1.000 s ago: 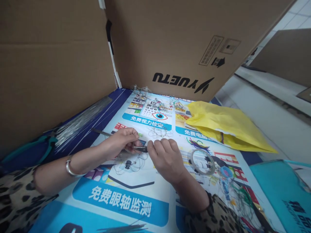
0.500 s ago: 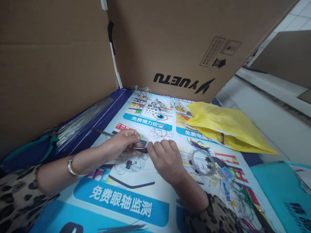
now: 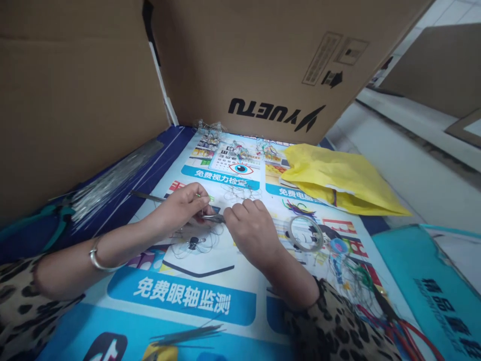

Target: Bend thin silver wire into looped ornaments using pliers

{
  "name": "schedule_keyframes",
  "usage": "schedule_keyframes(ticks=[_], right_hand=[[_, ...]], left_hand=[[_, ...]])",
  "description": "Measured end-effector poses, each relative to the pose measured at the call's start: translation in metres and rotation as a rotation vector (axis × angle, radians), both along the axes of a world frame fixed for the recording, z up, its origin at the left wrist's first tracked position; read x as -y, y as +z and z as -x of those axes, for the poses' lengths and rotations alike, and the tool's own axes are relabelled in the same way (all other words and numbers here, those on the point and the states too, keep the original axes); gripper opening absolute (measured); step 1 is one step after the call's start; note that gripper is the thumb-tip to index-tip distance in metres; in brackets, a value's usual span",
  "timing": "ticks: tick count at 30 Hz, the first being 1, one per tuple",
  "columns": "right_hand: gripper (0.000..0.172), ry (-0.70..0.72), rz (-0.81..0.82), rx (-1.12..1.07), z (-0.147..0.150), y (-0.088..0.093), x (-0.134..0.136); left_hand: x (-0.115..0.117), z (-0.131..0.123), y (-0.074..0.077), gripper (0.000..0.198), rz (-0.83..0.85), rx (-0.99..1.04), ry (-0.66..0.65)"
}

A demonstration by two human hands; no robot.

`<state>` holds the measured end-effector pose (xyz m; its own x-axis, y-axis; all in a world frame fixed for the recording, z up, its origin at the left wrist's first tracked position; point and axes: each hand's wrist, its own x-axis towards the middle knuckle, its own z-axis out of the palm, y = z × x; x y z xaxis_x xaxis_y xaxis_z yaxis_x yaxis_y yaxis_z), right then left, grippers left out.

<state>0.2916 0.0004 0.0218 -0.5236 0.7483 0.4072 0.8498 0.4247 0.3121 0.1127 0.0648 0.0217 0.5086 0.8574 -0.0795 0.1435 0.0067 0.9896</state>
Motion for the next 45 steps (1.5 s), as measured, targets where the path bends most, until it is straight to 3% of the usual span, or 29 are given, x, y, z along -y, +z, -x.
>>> schedule_keyframes(ticks=[6,12,17,22,26,32,36,45], right_hand=[[0.013,-0.040,0.225,-0.089,0.000,0.010,0.003],[0.022,-0.135,0.419,-0.112,-0.002,0.014,0.005],[0.026,-0.167,0.497,-0.070,-0.004,0.014,0.005],[0.019,-0.130,0.599,-0.050,-0.022,0.026,-0.001],[0.020,-0.245,0.555,-0.136,-0.041,0.031,-0.007],[0.024,-0.370,0.464,0.063,-0.041,0.013,-0.009],[0.020,-0.402,0.424,0.108,-0.038,0.006,-0.007],[0.018,-0.435,0.389,0.092,-0.032,-0.004,-0.005]], left_hand=[[0.008,0.003,0.006,0.006,-0.463,-0.239,-0.049],[0.014,0.006,0.005,0.009,-0.682,-0.451,-0.133],[0.016,0.004,0.004,0.009,-0.698,-0.558,-0.207],[0.013,0.004,0.005,0.010,-0.582,-0.510,-0.127],[0.006,0.004,0.007,0.012,-0.561,-0.466,-0.161],[-0.001,-0.016,0.012,0.018,-0.701,-0.462,-0.421],[-0.013,-0.032,0.004,0.018,-0.632,-0.526,-0.487],[-0.026,-0.047,-0.015,0.017,-0.670,-0.542,-0.424]])
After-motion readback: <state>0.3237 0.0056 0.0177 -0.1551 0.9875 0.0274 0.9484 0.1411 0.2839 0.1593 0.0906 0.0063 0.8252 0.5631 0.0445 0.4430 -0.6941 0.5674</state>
